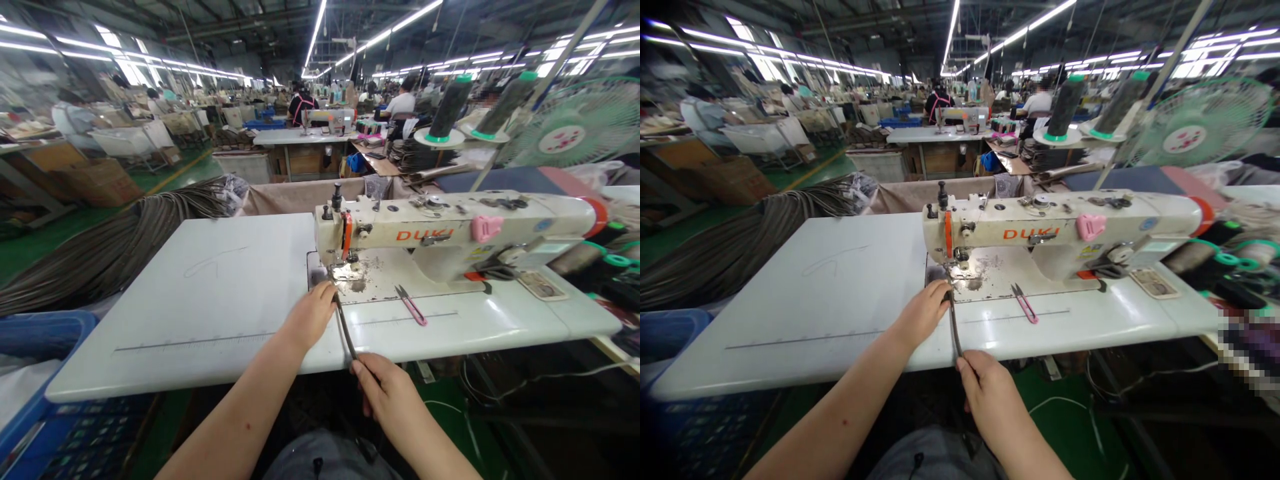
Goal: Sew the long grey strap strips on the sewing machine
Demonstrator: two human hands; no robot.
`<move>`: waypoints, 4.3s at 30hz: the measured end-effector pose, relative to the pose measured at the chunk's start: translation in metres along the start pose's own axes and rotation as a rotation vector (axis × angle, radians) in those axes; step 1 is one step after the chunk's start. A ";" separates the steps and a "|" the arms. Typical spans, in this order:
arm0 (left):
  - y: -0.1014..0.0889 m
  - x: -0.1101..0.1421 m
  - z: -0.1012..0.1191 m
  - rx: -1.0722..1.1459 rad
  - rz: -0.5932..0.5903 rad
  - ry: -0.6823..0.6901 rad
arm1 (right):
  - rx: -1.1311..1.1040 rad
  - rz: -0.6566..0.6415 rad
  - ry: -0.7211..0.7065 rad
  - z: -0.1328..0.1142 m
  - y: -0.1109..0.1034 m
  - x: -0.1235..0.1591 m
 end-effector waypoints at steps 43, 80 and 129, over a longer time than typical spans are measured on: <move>0.003 0.006 0.013 -0.276 0.053 0.128 | -0.504 -0.170 -0.007 0.020 0.017 0.018; -0.003 0.005 0.019 -0.319 0.017 0.157 | -0.442 -0.291 -0.147 0.046 0.033 0.030; 0.009 0.006 0.013 -0.364 0.065 0.173 | -0.126 0.722 -0.362 -0.013 -0.162 -0.082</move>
Point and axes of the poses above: each hand's wrist, its own x-axis away from the middle knuckle, its own y-axis out of the palm, z = x × y, the point moved 6 cm from there along -x, towards the middle knuckle, and after that the axes turned 6 degrees about -x, right-handed, at the moved point
